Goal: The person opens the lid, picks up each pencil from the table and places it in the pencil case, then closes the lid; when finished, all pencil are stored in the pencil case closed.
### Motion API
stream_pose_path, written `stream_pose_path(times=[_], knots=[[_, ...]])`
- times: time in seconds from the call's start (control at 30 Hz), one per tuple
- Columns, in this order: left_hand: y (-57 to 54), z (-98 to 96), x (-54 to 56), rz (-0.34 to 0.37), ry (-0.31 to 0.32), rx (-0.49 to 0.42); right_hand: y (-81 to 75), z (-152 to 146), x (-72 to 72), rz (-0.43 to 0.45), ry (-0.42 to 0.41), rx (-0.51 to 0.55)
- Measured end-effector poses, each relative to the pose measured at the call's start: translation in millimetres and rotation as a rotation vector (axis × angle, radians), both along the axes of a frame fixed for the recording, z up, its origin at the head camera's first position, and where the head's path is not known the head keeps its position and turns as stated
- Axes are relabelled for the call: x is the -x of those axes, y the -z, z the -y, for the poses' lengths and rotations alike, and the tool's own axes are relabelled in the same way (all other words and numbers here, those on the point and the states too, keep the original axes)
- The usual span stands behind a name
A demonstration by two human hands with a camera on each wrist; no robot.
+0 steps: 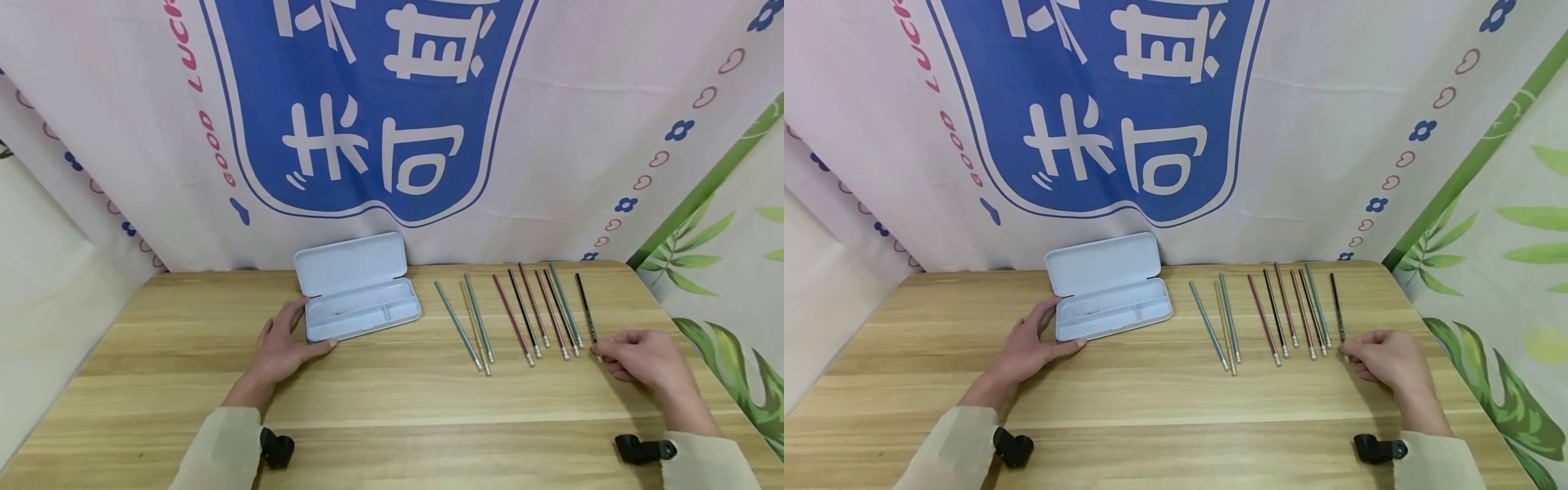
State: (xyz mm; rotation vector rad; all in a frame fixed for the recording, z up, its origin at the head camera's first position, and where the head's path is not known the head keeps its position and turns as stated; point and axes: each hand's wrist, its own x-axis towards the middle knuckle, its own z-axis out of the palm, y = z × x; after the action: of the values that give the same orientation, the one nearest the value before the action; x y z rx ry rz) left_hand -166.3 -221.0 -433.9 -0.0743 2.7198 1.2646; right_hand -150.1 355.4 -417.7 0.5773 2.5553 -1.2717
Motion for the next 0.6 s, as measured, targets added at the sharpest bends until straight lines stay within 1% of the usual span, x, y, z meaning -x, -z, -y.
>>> stream_pose_path(times=[0.23,0.33,0.43,0.6], knots=[[1.4,0.8,-0.5,-0.003,-0.005,-0.009,1.1,1.7,0.9,0.007,-0.012,-0.050],[1.8,0.8,-0.8,-0.003,-0.007,-0.009,1.5,1.1,0.7,0.005,-0.013,-0.047],[2.3,0.6,-0.6,-0.003,-0.007,-0.006,2.8,-1.5,-0.2,-0.010,-0.013,-0.010],[3.0,0.4,0.3,-0.004,-0.007,0.000,5.2,-9.2,-2.0,-0.046,-0.036,0.125]])
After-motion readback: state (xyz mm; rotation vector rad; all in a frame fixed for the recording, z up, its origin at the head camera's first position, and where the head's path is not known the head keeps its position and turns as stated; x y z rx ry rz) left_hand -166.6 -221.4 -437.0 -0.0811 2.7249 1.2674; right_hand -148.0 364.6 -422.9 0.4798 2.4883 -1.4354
